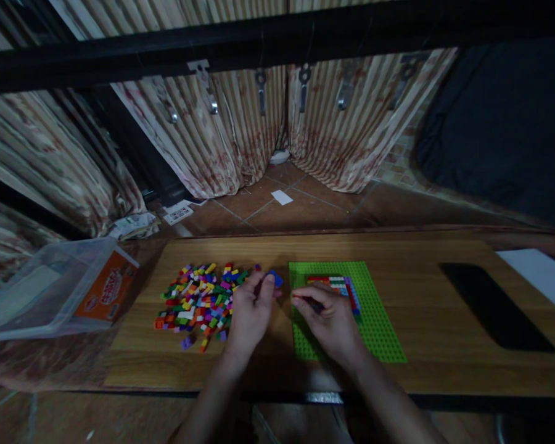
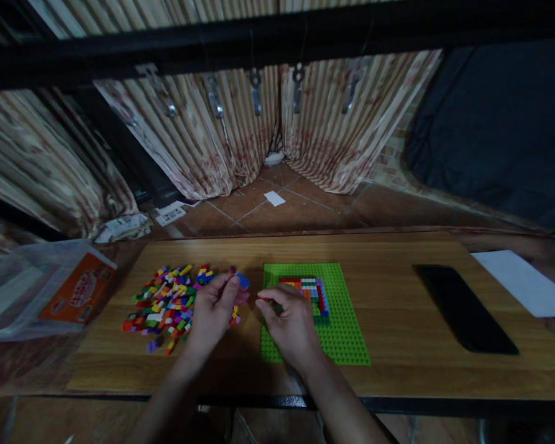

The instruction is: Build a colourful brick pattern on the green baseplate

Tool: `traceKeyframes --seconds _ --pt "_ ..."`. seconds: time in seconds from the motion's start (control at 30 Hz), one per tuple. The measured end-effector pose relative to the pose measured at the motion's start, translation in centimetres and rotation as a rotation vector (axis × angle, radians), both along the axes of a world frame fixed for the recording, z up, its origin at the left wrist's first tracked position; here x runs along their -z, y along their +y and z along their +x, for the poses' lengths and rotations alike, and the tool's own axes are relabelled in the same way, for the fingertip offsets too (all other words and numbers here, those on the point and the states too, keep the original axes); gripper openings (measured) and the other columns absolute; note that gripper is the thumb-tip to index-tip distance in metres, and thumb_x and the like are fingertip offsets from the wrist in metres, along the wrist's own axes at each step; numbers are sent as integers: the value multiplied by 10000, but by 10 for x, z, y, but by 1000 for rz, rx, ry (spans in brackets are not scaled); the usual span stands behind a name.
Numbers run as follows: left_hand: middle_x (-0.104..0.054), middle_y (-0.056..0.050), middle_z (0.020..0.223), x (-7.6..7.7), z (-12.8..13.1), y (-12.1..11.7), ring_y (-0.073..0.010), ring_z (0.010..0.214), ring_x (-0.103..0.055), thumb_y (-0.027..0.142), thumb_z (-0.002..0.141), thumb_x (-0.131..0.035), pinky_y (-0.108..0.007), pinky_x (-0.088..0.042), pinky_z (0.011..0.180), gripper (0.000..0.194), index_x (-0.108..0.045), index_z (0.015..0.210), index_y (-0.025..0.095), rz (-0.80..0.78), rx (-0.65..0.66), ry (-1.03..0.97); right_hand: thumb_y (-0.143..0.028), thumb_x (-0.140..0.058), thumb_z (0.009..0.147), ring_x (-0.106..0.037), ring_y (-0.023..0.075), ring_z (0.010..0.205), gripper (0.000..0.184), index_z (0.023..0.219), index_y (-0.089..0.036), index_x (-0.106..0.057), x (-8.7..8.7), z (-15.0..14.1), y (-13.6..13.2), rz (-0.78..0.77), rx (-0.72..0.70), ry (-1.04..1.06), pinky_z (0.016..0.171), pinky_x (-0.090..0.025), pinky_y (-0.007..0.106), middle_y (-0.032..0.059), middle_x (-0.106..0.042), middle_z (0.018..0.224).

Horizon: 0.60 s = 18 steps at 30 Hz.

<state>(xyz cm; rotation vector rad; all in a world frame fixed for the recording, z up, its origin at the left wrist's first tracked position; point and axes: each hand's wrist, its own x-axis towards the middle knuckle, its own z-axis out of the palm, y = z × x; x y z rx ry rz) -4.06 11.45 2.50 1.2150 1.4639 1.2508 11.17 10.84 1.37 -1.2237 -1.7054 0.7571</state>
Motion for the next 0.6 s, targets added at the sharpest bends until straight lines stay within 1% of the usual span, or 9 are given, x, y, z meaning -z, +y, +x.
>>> traceKeyframes --seconds 0.1,0.2,0.27,0.4,0.6 --pt "-691 -15 729 -5 -10 5 -164 659 -674 386 805 -591 -242 -529 608 234 -639 820 158 -17 -104 -40 -168 -582 845 -603 178 770 130 829 -236 -691 4 -13 -8 47 -74 -218 704 -465 296 21 -671 784" --pt "-708 -22 787 -4 -12 8 -155 658 -672 353 773 -621 -244 -534 622 226 -656 867 151 -14 -131 -58 -108 -569 833 -586 186 786 159 797 -227 -669 9 -25 -12 82 -143 -390 721 -445 302 23 -665 793" --pt "-711 -28 806 0 -11 10 -152 658 -670 336 763 -631 -247 -537 631 243 -661 909 144 -5 -130 -57 -97 -563 829 -583 194 810 158 799 -218 -660 11 -31 -13 94 -150 -457 751 -439 310 31 -670 814" --pt "-706 -30 814 5 -8 12 -155 667 -672 332 770 -624 -254 -540 631 283 -666 978 145 -11 -113 -67 -121 -556 838 -579 206 831 132 815 -209 -652 13 -38 -12 109 -107 -525 770 -433 317 50 -669 837" --pt "-699 -13 790 1 -5 9 -131 639 -649 327 765 -636 -232 -529 605 280 -692 984 161 2 -93 -45 -125 -560 834 -598 196 842 131 867 -198 -664 10 -38 -11 70 -81 -476 763 -435 300 54 -684 878"
